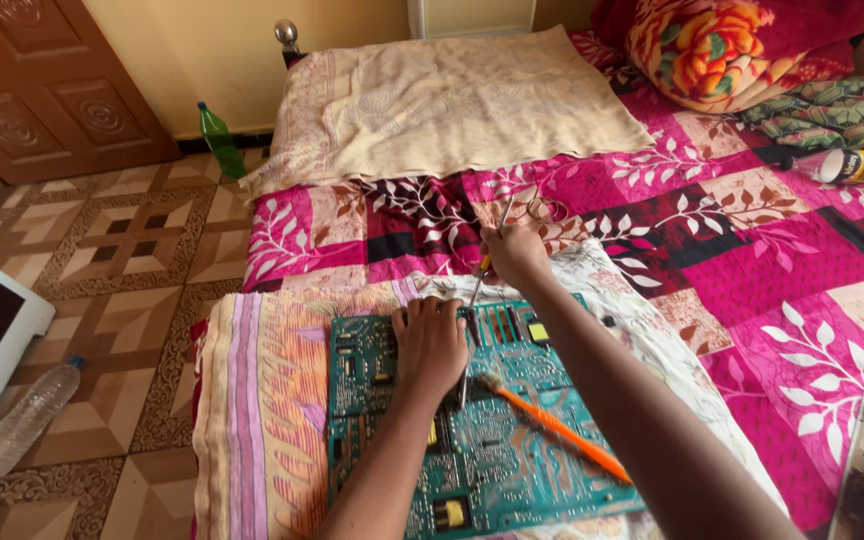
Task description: The person works on a television power supply circuit board laid on a bed, brushing its surface with a toothbrush and prying at components with a screwdriver. They flip the board over to reach the component side, work at the heatsink area, and handle removed parts in their hand.
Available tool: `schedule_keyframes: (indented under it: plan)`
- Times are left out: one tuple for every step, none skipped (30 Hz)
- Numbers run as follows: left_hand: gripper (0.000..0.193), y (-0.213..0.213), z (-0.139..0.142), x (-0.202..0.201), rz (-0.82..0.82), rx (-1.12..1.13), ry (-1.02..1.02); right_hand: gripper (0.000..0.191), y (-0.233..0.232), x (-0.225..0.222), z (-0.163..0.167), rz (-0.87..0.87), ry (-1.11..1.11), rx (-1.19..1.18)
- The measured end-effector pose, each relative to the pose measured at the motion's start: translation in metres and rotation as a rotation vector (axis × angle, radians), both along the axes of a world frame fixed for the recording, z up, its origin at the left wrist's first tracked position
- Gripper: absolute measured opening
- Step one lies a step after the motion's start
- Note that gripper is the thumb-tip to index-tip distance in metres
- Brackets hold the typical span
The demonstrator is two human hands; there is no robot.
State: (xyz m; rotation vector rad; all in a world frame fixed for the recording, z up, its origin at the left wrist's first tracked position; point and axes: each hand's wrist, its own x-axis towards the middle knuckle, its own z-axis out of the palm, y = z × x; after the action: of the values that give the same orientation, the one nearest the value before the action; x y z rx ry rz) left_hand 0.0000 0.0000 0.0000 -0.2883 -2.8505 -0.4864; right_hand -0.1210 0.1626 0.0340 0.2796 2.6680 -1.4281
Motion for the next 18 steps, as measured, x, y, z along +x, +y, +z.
schedule_keyframes:
  plan:
    - [0.031, -0.001, -0.005, 0.010, -0.001, -0.001, -0.006, 0.044, -0.002, 0.004, -0.003, 0.023, -0.011, 0.032]
    - [0.031, -0.003, -0.008, 0.015, -0.003, 0.000, -0.017, 0.045, -0.006, 0.005, -0.003, 0.045, -0.027, 0.067]
    - [0.031, -0.004, -0.008, 0.017, -0.003, -0.009, -0.017, 0.046, -0.007, 0.005, -0.003, 0.067, -0.047, 0.101]
    - [0.031, -0.005, -0.003, 0.015, -0.002, -0.015, -0.017, 0.048, -0.012, 0.000, 0.003, 0.085, -0.049, 0.202]
    - [0.030, -0.008, 0.005, 0.010, 0.002, -0.018, -0.018, 0.049, -0.019, -0.009, 0.013, 0.106, -0.053, 0.305]
    - [0.031, -0.010, 0.013, 0.008, -0.004, -0.007, -0.016, 0.051, -0.024, -0.014, 0.020, 0.129, -0.062, 0.406]
    - [0.031, -0.016, -0.010, 0.024, -0.009, 0.000, -0.008, 0.050, -0.029, 0.001, -0.006, 0.115, -0.080, 0.347]
    - [0.031, -0.017, -0.005, 0.021, -0.014, 0.009, 0.003, 0.048, -0.028, -0.004, -0.002, 0.101, -0.094, 0.289]
    - [0.032, -0.017, 0.004, 0.012, -0.012, 0.016, 0.006, 0.046, -0.029, -0.016, 0.007, 0.087, -0.104, 0.232]
    - [0.032, -0.017, 0.018, 0.004, -0.010, 0.027, 0.007, 0.047, -0.031, -0.029, 0.021, 0.090, -0.121, 0.230]
    - [0.032, -0.018, 0.028, -0.001, -0.009, 0.039, 0.005, 0.049, -0.035, -0.038, 0.029, 0.092, -0.140, 0.230]
    - [0.032, -0.021, 0.038, -0.007, -0.010, 0.053, 0.008, 0.050, -0.041, -0.046, 0.037, 0.094, -0.162, 0.230]
    - [0.032, -0.024, 0.049, -0.015, -0.010, 0.066, 0.014, 0.048, -0.045, -0.057, 0.047, 0.085, -0.183, 0.232]
    - [0.031, -0.026, 0.056, -0.022, -0.008, 0.077, 0.023, 0.046, -0.050, -0.067, 0.053, 0.078, -0.200, 0.232]
    - [0.031, -0.029, 0.062, -0.026, -0.013, 0.077, 0.011, 0.045, -0.055, -0.074, 0.057, 0.072, -0.215, 0.230]
    - [0.031, -0.031, 0.065, -0.028, -0.017, 0.076, -0.001, 0.046, -0.061, -0.079, 0.058, 0.078, -0.224, 0.233]
    - [0.031, -0.034, 0.065, -0.028, -0.021, 0.076, -0.012, 0.048, -0.065, -0.079, 0.056, 0.084, -0.231, 0.237]
    - [0.031, -0.036, 0.065, -0.028, -0.025, 0.084, 0.000, 0.049, -0.068, -0.080, 0.055, 0.089, -0.241, 0.243]
